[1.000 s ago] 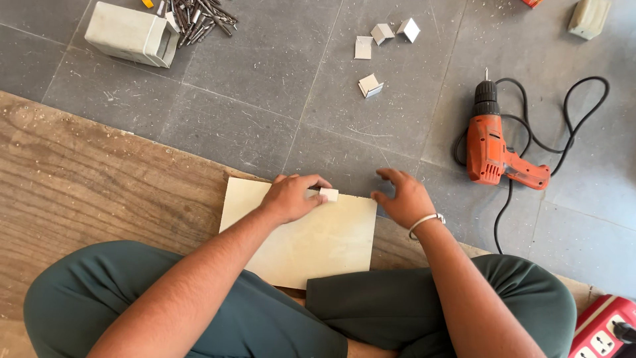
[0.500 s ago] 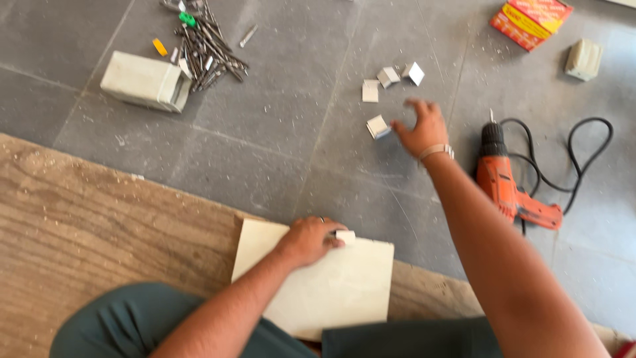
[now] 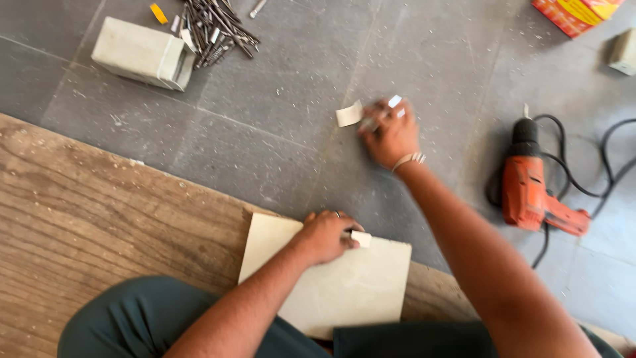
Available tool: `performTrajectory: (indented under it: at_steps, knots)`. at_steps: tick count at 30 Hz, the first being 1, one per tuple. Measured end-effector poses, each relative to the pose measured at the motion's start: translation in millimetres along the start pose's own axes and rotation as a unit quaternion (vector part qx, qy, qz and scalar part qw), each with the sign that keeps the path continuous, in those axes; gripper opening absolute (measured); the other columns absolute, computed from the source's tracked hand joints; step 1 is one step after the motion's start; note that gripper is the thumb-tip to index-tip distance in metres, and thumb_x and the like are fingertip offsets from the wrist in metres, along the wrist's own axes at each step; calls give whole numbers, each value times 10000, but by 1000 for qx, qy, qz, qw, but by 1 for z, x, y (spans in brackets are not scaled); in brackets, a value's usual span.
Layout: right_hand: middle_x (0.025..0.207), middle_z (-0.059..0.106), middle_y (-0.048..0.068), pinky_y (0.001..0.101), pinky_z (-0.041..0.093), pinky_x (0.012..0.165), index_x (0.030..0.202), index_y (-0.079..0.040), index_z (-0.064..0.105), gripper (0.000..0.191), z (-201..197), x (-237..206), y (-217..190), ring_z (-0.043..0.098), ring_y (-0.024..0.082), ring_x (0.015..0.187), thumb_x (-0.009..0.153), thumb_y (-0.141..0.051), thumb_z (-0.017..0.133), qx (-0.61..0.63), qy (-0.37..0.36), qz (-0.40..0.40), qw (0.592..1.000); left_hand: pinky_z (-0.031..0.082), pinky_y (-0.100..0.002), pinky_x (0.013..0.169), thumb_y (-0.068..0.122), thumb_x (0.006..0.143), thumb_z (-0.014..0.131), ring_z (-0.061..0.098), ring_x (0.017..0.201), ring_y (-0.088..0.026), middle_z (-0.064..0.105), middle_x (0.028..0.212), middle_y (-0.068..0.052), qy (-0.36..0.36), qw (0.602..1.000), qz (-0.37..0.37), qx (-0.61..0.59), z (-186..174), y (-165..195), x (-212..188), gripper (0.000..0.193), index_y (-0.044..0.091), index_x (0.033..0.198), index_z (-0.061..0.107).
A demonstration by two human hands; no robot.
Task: The person sits on the floor and uses a corded power drill to drill holes through small metal bracket pieces placed on a board. They fit a bit into the drill chuck, hold each bracket against the board, drill through it, and set the finished bracket aside before picking up the next one.
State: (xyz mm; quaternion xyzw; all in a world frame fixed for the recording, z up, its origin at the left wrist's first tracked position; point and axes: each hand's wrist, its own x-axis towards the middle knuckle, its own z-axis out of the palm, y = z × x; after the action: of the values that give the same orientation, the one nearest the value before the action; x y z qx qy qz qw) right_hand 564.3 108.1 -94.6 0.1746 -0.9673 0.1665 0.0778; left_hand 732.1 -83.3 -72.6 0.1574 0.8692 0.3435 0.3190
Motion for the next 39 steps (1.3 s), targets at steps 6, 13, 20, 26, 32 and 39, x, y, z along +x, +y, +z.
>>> performTrajectory:
  at_steps: [6,13,20,26,32,39]
  knots:
    - [1418,583,109,435,500,1033,1385,-225,593,545,-66,-133,-49,592,342,1281,889,-385,755,194,-58,165,965,485,-467,1022,380,841,783,672,1170,-277,749,1184,-52,24,1000,4,-3,4,-4,6,346,219,1143,735]
    - [1347,595,119,401,527,973,1350,-202,596,650,-94,-194,-62,663,305,1109,754,-258,850,67,-241,241,938,542,-415,984,328,835,793,683,1142,-268,752,1172,-75,77,997,18,-16,19,11,9,364,220,1179,740]
    - [1148,779,62,351,572,958,1190,-206,756,375,-77,-196,-39,741,234,1060,820,-184,809,100,-307,288,901,504,-414,1034,367,839,788,651,1196,-257,742,1224,-43,40,999,-6,30,22,43,3,371,265,1193,745]
    - [1125,790,47,330,579,939,1135,-196,788,319,-71,-196,-29,752,212,1035,818,-161,799,131,-301,268,906,478,-433,1068,444,870,763,604,1228,-283,702,1222,-81,35,997,-32,68,24,36,0,391,291,1229,741]
    - [1095,796,38,323,580,927,1101,-190,803,302,-79,-207,-32,755,195,1018,801,-167,807,155,-278,247,915,443,-442,1084,442,885,722,567,1259,-256,692,1243,-29,43,992,42,113,29,35,-5,369,245,1197,732]
    - [1021,772,51,363,597,843,1074,-197,789,254,-111,-195,9,750,207,896,822,-166,764,103,-133,226,959,405,-442,1097,452,896,688,527,1266,-244,642,1281,-16,59,989,69,114,28,32,-9,382,236,1209,723]
